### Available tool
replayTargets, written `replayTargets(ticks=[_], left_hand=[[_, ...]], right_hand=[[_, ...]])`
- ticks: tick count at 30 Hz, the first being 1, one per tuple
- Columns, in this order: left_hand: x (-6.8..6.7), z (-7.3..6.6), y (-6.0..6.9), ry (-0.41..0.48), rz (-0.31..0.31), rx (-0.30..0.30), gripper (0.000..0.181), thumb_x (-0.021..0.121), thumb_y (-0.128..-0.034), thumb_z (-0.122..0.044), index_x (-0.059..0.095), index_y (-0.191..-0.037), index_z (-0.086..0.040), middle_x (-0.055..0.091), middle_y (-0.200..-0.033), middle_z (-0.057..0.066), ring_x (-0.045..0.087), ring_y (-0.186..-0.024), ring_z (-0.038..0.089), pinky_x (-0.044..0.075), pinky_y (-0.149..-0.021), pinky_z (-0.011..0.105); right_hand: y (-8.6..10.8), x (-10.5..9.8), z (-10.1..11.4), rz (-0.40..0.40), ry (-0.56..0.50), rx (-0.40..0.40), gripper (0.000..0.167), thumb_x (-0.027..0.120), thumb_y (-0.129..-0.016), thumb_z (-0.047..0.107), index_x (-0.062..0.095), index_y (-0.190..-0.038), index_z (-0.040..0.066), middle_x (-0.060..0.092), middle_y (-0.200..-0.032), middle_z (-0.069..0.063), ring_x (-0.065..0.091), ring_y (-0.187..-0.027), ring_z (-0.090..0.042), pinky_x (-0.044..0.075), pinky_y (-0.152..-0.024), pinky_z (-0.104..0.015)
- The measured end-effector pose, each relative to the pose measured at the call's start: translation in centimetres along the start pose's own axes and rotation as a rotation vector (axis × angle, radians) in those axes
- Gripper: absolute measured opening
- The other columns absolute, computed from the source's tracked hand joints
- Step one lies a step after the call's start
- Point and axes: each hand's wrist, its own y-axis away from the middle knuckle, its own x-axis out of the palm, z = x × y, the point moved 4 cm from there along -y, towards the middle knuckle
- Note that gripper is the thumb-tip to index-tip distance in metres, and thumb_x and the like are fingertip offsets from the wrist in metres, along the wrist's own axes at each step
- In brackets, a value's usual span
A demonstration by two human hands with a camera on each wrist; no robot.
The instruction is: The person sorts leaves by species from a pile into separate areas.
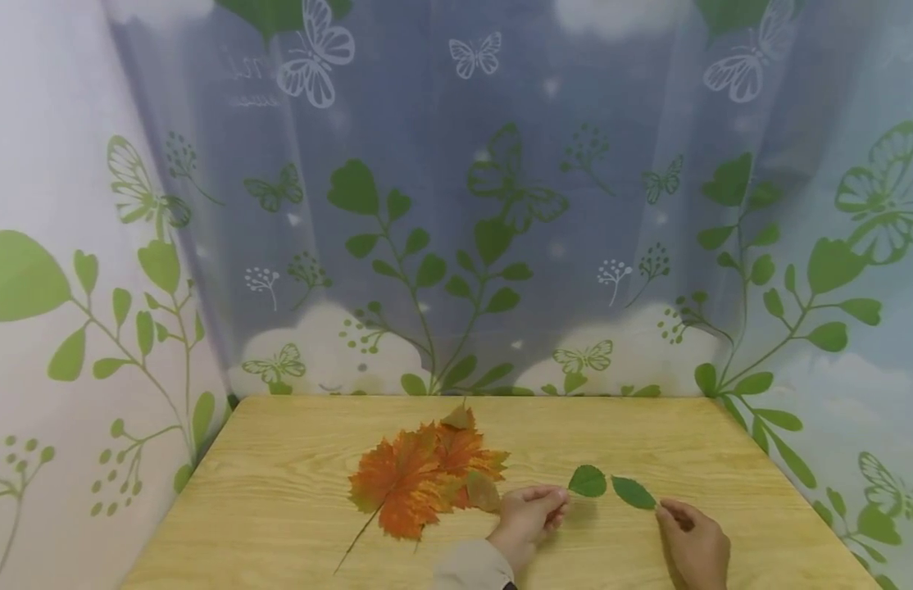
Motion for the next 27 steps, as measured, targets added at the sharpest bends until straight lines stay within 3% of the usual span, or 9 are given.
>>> replayTargets(ticks=[5,11,15,20,27], left_hand=[[1.8,0.7,-0.2,0.070,-0.069,-0.020,0.006,0.069,-0.0831,0.003,0.071,-0.088,0.004,0.071,-0.078,0.008,0.062,-0.063,0.007,0.052,-0.060,0.017],[4.7,2.1,0.2,0.141,-0.091,-0.035,0.006,0.067,-0.0833,0.006,0.069,-0.081,0.001,0.071,-0.076,0.008,0.062,-0.063,0.008,0.051,-0.058,0.017],[6.2,2.8,0.8,0.138,-0.134,-0.034,0.006,0.067,-0.0830,0.007,0.067,-0.081,0.001,0.070,-0.077,0.009,0.062,-0.063,0.009,0.052,-0.059,0.018],[7.0,3.8,1.1,0.101,-0.206,-0.001,0.003,0.067,-0.0820,0.008,0.067,-0.084,0.005,0.068,-0.076,0.010,0.063,-0.064,0.011,0.055,-0.062,0.021],[7.2,5.5,1.0,0.072,-0.280,-0.002,0.006,0.069,-0.0778,0.010,0.068,-0.082,0.006,0.068,-0.071,0.010,0.063,-0.060,0.011,0.054,-0.056,0.020]], right_hand=[[0.1,0.0,0.2,0.004,-0.010,0.003,0.019,0.071,-0.087,0.016,0.073,-0.100,0.002,0.073,-0.087,-0.011,0.053,-0.063,0.005,0.045,-0.060,-0.018],[0.1,-0.1,0.4,0.002,-0.016,0.004,0.019,0.070,-0.087,0.015,0.072,-0.100,0.000,0.073,-0.088,-0.013,0.056,-0.065,-0.001,0.045,-0.060,-0.018],[0.0,0.0,0.1,0.013,-0.020,0.015,0.020,0.069,-0.088,0.015,0.072,-0.101,0.000,0.073,-0.087,-0.012,0.057,-0.066,-0.001,0.044,-0.061,-0.018],[-0.1,0.3,-0.2,-0.015,-0.020,0.015,0.018,0.070,-0.086,0.014,0.073,-0.099,0.002,0.073,-0.087,-0.011,0.055,-0.065,0.001,0.044,-0.061,-0.016],[-0.1,0.2,-0.4,-0.021,-0.008,0.025,0.017,0.070,-0.087,0.016,0.074,-0.098,0.004,0.073,-0.087,-0.010,0.057,-0.068,-0.004,0.042,-0.060,-0.018]])
